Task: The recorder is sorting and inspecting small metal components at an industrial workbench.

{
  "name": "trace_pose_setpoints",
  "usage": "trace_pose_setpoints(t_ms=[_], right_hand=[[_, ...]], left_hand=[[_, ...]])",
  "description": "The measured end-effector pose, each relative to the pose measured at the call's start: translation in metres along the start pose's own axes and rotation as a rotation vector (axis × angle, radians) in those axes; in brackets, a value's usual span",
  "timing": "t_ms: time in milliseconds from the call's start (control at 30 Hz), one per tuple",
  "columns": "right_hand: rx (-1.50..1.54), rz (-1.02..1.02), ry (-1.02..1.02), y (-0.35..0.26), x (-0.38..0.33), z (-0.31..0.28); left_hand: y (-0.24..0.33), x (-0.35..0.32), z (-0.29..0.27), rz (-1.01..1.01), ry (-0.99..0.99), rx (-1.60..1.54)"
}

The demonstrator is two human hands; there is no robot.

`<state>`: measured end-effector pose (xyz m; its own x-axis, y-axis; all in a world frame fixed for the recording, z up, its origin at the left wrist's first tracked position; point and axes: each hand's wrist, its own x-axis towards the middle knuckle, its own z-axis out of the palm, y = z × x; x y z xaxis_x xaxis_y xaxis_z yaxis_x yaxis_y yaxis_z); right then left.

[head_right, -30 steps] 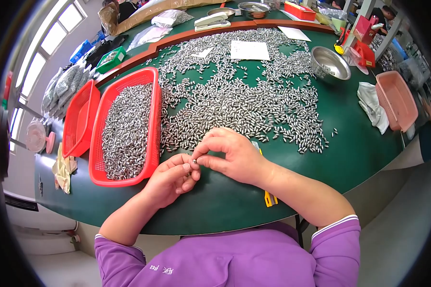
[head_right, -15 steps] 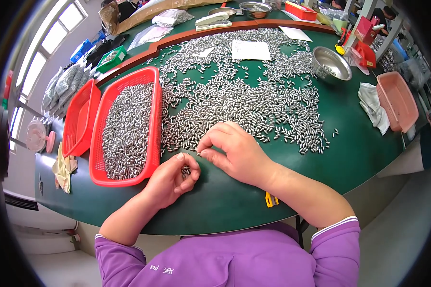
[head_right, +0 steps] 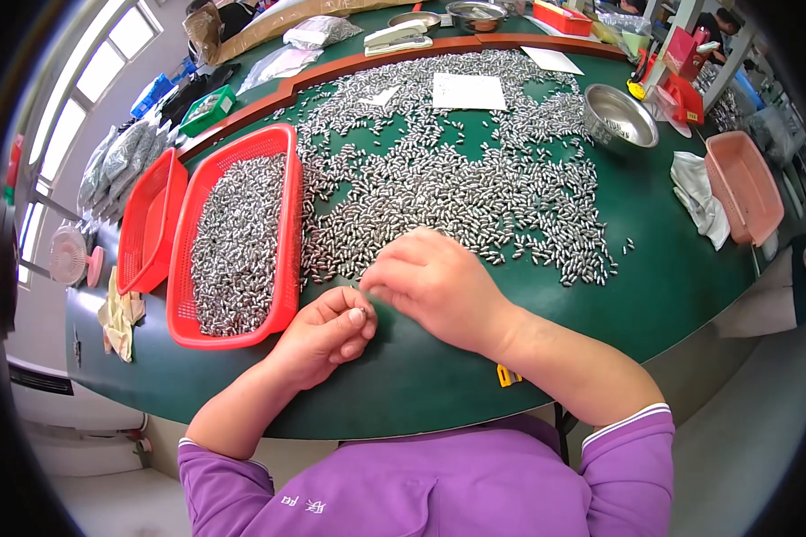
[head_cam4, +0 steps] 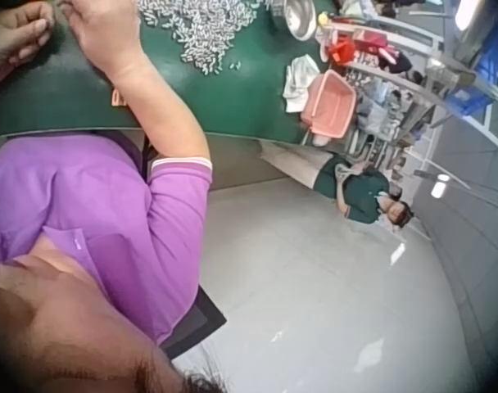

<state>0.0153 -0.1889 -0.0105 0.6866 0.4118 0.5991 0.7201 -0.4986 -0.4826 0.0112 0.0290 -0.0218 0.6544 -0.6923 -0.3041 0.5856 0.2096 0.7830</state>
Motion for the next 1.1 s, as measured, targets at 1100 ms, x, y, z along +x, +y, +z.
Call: trace_pose_setpoints(t_ms=[1100], right_hand=[[-0.133, 0.007, -0.145, 0.013, -0.005, -0.002]], left_hand=[[0.001, 0.002, 0.002, 0.030, 0.133, -0.070]])
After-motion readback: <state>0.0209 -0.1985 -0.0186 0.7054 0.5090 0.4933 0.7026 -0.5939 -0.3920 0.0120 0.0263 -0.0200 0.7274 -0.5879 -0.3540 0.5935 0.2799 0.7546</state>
